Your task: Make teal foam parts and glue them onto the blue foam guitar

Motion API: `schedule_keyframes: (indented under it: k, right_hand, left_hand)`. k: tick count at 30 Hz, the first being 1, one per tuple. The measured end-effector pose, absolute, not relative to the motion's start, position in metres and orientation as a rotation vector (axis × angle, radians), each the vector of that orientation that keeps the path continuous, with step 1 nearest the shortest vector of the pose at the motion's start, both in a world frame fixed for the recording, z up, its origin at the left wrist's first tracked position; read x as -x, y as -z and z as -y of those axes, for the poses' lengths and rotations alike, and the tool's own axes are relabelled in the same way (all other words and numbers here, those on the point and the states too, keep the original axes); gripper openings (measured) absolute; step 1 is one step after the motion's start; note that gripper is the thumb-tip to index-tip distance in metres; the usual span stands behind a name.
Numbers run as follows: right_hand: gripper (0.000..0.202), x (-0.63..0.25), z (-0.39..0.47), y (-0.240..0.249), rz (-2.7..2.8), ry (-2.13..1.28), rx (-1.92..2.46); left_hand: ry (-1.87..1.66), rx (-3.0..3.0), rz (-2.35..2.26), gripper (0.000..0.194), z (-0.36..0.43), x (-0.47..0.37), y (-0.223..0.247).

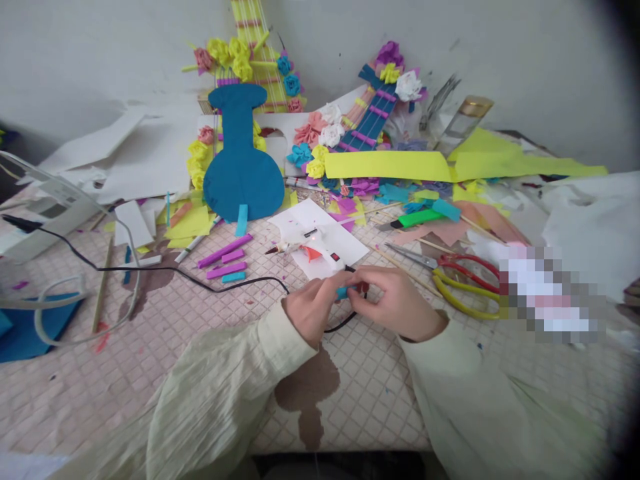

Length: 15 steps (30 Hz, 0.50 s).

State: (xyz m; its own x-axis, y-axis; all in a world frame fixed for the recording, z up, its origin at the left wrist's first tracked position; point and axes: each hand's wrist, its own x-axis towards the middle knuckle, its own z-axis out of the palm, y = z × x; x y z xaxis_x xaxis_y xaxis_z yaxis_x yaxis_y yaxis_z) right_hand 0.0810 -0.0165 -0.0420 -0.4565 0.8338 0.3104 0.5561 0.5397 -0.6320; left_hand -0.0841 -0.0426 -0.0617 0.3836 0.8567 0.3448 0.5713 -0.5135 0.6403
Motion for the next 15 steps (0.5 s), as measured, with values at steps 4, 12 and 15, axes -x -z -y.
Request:
schedule_keyframes:
  k: [4, 12, 15]
  right_hand:
    - [0.007, -0.0806, 0.0163, 0.0429, 2.181, -0.573, 1.125]
    - [0.013, -0.0838, 0.0149, 0.0428, 2.219, -0.612, 1.082]
    - [0.010, -0.0842, 0.0146, 0.0438, 2.230, -0.618, 1.071]
  left_hand:
    - [-0.929, -2.293, -1.246, 0.035, 0.0418, 0.0841, 0.0601]
    - [-0.934, -2.356, -1.248, 0.034, 0.0407, 0.0868, 0.0631]
    - [-0.962, -2.382, -1.216, 0.035, 0.0401, 0.0876, 0.0637]
